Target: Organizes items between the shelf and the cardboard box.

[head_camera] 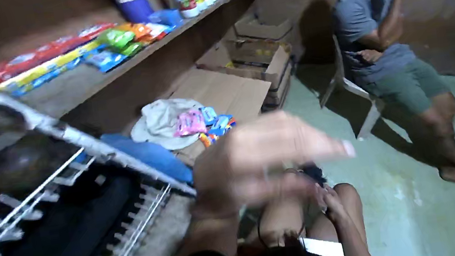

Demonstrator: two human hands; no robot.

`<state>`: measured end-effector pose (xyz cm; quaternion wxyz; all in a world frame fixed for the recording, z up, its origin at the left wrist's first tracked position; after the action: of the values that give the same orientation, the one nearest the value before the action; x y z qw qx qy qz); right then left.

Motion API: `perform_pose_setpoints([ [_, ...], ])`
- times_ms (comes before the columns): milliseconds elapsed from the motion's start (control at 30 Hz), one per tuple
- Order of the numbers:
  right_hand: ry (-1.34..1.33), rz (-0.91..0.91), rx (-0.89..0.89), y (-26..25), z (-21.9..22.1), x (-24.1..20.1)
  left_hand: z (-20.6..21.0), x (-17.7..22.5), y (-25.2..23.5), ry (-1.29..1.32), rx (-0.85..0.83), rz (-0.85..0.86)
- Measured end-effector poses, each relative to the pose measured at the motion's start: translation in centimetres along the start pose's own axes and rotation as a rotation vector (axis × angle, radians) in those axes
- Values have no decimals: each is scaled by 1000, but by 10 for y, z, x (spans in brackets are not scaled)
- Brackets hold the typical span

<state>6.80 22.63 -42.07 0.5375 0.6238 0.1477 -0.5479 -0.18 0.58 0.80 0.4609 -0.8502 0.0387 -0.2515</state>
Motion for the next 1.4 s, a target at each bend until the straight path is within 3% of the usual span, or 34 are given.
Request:
perform_pose_setpoints([
  [67, -37, 6, -32, -1, -3, 3, -27, -56, 17, -208, -29, -124],
  [167, -74, 11, -57, 0, -7, 2, -65, -118, 99, -634, 46, -754],
  [233, -82, 18, -72, -1, -9, 2, -76, -147, 156, -731, 106, -1075],
  [300, -74, 25, -78, -3, -5, 2, -75, -166, 192, -749, 165, -1177],
  [433, -53, 23, -67, -4, -1, 0, -52, -215, 214, -751, 165, -1169],
  [567, -92, 30, -36, -4, -5, 1, -39, -257, 216, -833, 83, -1300],
  [733, -159, 30, -20, -4, -12, 1, -38, -273, 212, -885, 76, -1363],
  [1000, -65, 29, -39, -4, -1, 4, -53, -294, 213, -968, 26, -1317],
  [1200, 13, 6, -62, -4, -13, 9, -66, -256, 176, -902, 209, -1161],
  [1400, -52, 29, -58, -6, -9, 8, -141, -171, 79, -1103, 618, -762],
])
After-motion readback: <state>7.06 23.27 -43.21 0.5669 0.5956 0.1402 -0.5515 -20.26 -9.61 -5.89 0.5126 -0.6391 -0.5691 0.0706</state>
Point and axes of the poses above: each hand's wrist, its own y-axis away from the middle knuckle, its own z-axis out of the palm, x = y × z, the point moved 1 cm from there along -y, towards the middle knuckle, and after that the axes turned 1 degree about z, right-handed, at the moved point
